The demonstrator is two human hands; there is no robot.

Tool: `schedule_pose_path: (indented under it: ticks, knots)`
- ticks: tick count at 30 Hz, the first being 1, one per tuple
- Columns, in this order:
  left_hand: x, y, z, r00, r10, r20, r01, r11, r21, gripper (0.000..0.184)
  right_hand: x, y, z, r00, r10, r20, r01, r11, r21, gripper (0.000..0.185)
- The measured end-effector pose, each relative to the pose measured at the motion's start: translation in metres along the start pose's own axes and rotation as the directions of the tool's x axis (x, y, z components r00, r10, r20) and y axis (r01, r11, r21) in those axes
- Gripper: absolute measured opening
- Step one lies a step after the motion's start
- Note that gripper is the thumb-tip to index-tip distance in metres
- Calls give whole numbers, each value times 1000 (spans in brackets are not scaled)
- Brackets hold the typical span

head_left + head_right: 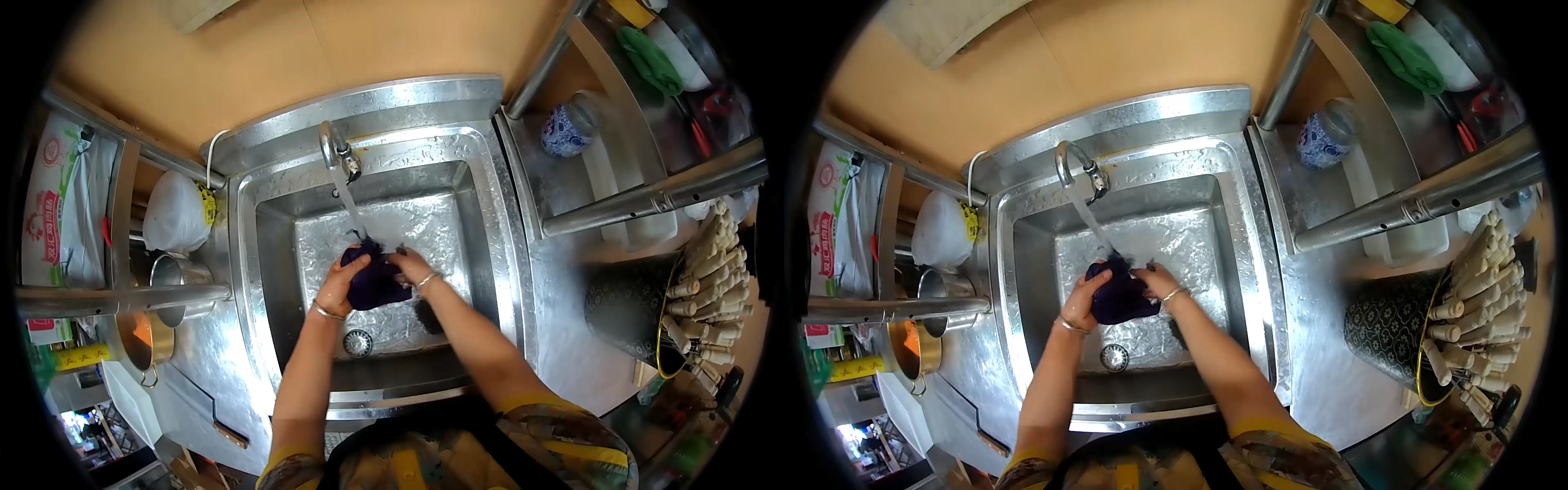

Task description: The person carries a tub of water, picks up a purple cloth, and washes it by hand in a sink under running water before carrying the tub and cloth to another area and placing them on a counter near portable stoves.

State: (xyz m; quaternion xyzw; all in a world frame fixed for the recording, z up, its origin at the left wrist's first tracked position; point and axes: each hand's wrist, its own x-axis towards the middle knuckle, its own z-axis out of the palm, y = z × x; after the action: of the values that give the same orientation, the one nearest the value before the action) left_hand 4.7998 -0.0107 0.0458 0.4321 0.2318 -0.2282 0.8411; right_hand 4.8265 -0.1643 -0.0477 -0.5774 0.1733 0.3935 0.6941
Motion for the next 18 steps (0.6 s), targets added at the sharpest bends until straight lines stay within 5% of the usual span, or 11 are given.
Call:
schedule_pose_path:
  ticks: [2,3,6,8,10,11,12,13,14,16,18]
  knots:
    - [0,16,-4,987,-3,160,-36,971,235,22,3,4,-16,970,-140,199,24,868,497,39]
    - [-1,21,-7,949,-42,311,-110,883,457,26,-1,-6,-14,970,-136,202,19,869,495,39]
    - [-1,35,-2,921,-4,390,-218,824,524,34,-7,-54,-3,937,-147,318,-27,875,484,42]
    - [-3,45,-9,943,129,307,-272,830,487,40,-5,-66,0,877,-189,442,213,977,-6,49]
    - [-2,49,-27,977,160,141,-210,844,493,43,-11,-89,9,871,-150,468,229,966,-116,47]
    - [5,41,-41,976,170,137,-216,843,493,43,-13,-104,14,877,-123,465,349,828,-439,44]
    - [14,27,-58,877,479,42,-331,539,775,43,-15,-114,19,887,-102,450,421,578,-699,41]
    - [14,22,-62,670,739,74,-271,150,951,43,-17,-113,32,818,-361,449,571,406,-713,36]
    - [15,17,-64,669,739,78,-273,147,951,43,-9,-102,49,664,-606,439,617,112,-779,33]
    - [13,6,-32,760,646,71,34,-149,988,34,-30,-91,94,707,-551,442,476,-92,-875,20]
    - [7,-7,-3,781,624,8,278,-359,891,33,-44,-56,119,568,-644,513,407,-322,-855,13]
